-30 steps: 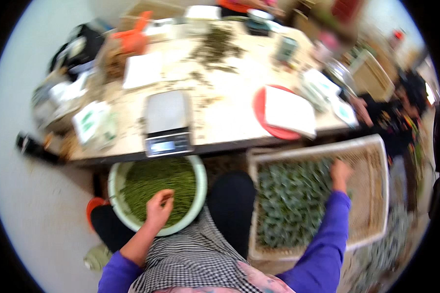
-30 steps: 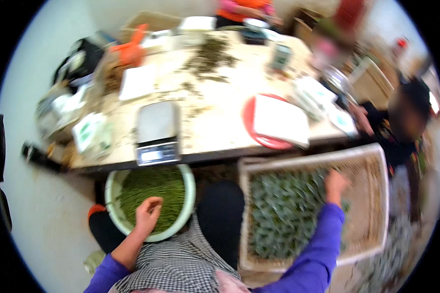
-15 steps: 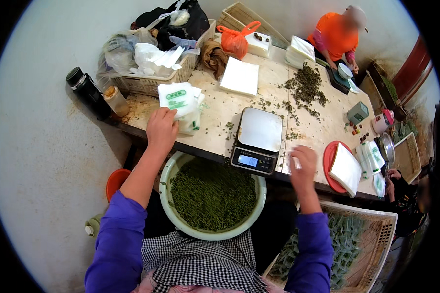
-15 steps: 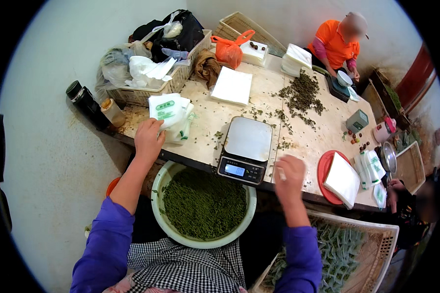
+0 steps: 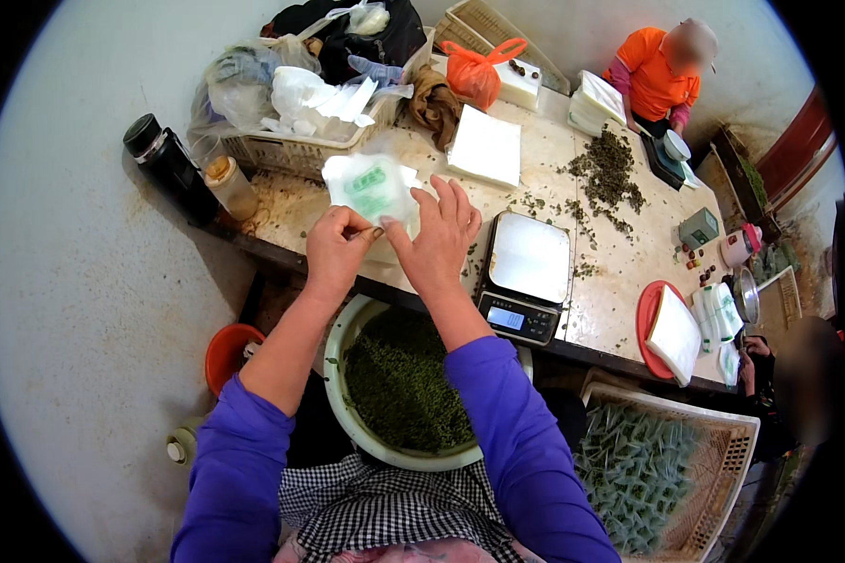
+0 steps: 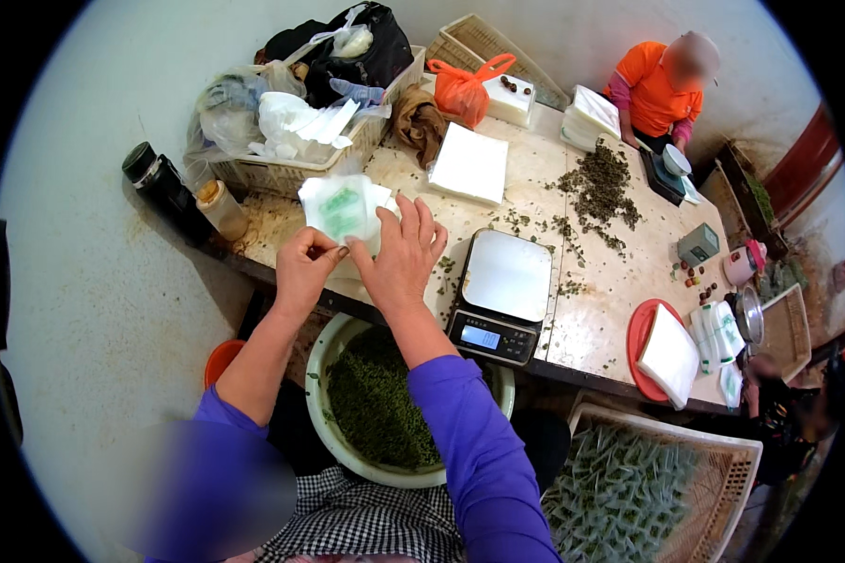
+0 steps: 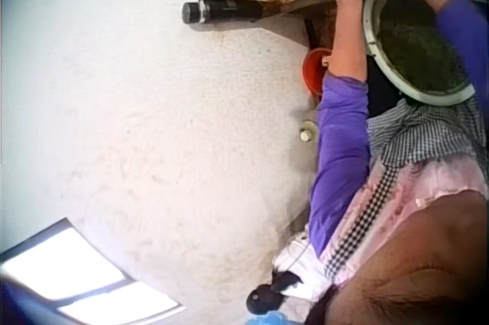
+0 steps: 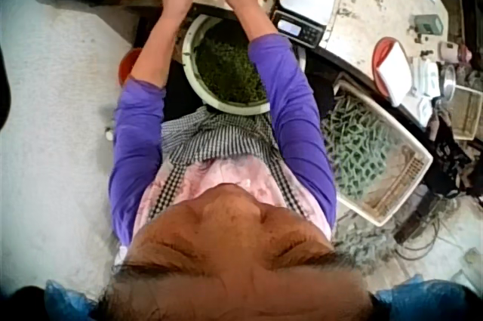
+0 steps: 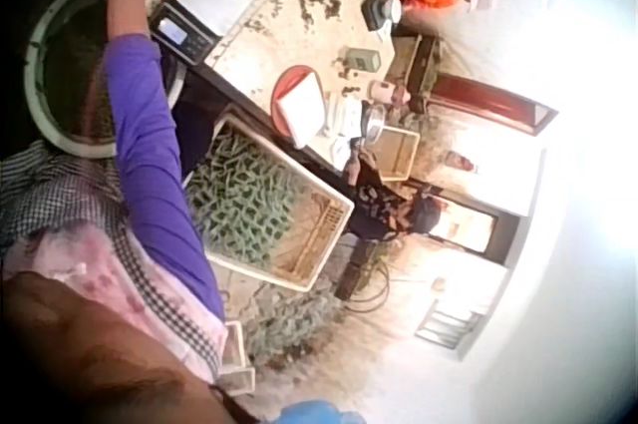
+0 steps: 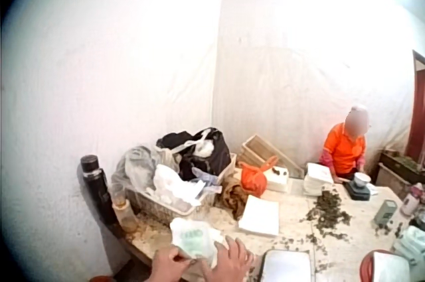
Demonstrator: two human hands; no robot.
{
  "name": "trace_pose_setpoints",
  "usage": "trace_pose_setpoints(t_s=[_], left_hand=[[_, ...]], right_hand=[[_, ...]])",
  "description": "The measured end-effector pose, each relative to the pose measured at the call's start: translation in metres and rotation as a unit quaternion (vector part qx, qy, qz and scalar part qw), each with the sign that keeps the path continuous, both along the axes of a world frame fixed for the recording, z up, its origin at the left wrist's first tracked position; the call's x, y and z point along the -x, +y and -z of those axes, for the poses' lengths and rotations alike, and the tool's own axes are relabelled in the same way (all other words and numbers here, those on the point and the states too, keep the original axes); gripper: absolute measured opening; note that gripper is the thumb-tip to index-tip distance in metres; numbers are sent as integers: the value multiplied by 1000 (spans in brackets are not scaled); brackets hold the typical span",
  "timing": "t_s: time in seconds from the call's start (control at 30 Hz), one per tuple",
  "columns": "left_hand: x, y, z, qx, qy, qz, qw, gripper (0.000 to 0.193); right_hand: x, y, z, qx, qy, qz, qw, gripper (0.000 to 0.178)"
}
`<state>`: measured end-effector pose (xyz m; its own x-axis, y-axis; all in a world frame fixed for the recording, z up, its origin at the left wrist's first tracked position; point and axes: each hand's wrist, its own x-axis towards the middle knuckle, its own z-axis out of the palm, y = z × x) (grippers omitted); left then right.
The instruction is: The person scoops green tea leaves from a large bowl into small plastic bags, weighs each bag on a digital scale, and places the filled bags into a white basket. The process is repeated continuously.
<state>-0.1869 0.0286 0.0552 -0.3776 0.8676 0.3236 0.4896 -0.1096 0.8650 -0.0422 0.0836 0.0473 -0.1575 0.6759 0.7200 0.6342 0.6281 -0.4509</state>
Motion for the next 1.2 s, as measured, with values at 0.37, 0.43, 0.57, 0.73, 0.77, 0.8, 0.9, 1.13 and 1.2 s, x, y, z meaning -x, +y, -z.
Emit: trace_pose_setpoints(t_s=[0.37, 0.43, 0.57, 0.73, 0.77, 0.8, 0.9, 1.13, 1.2], left_hand=[[-90, -85, 37, -202, 158, 62, 965, 23], [-98, -117, 47, -198, 243, 139, 939, 21], [-101, -163, 53, -151, 406, 231, 871, 27], [-71, -201, 83, -6, 404, 370, 836, 22], [-64, -206, 88, 28, 384, 365, 848, 19], [-62, -211, 93, 42, 349, 344, 871, 20], [-65, -219, 99, 76, 237, 259, 933, 20], [-65, -211, 99, 59, 165, 159, 971, 15], [-51, -210, 117, 73, 157, 84, 981, 14]], right_hand=[[-54, -93, 25, 314, 282, -59, 905, 18], [-80, -121, 50, 334, 215, -33, 917, 13], [-122, -178, 93, 398, 119, -38, 909, 12], [-162, -203, 108, 593, 53, -207, 776, 26], [-166, -200, 105, 584, 72, -234, 774, 28], [-171, -197, 102, 576, 90, -261, 770, 30], [-182, -182, 118, 543, 83, -151, 822, 35], [-182, -149, 166, 355, -143, 101, 918, 60], [-179, -138, 183, 349, -174, 118, 913, 74]])
